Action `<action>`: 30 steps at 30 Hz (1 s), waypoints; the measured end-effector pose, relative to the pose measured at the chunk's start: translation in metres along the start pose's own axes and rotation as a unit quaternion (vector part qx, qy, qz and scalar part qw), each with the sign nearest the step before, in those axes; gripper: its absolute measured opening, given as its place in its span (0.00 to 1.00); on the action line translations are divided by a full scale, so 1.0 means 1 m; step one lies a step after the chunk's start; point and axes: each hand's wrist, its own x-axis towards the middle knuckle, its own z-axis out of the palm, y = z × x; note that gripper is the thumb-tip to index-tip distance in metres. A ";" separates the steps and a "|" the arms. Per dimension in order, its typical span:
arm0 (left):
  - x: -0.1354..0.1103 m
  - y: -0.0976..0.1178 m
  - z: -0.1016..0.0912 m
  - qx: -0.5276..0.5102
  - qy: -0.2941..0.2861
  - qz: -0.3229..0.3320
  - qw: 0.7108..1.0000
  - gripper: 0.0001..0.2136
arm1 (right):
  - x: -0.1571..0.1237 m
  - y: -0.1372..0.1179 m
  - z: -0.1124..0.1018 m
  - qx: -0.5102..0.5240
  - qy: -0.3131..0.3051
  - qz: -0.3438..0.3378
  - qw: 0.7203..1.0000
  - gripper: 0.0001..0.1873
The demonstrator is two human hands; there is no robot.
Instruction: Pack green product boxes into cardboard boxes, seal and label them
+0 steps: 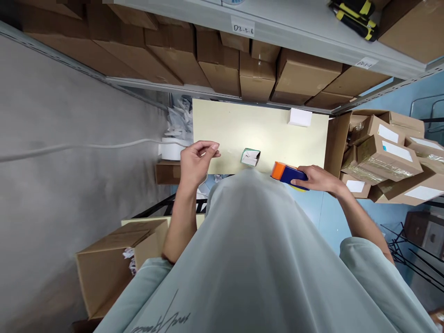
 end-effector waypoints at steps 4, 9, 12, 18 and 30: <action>-0.037 0.031 0.025 0.032 -0.032 0.108 0.993 0.11 | 0.002 -0.034 0.010 -0.140 0.059 0.124 0.981 0.25; -0.091 0.044 0.077 0.111 -0.087 0.335 0.932 0.07 | 0.024 -0.063 0.022 -0.156 0.199 0.219 0.942 0.25; -0.098 0.035 0.093 0.115 -0.082 0.420 0.897 0.09 | 0.050 -0.077 0.021 -0.125 0.268 0.227 0.928 0.27; -0.080 0.022 0.094 0.118 0.024 0.423 0.898 0.12 | 0.097 -0.109 0.014 -0.054 0.332 0.195 0.921 0.27; -0.071 0.023 0.099 0.129 0.036 0.418 0.898 0.08 | 0.125 -0.119 0.018 0.050 0.336 0.140 0.930 0.27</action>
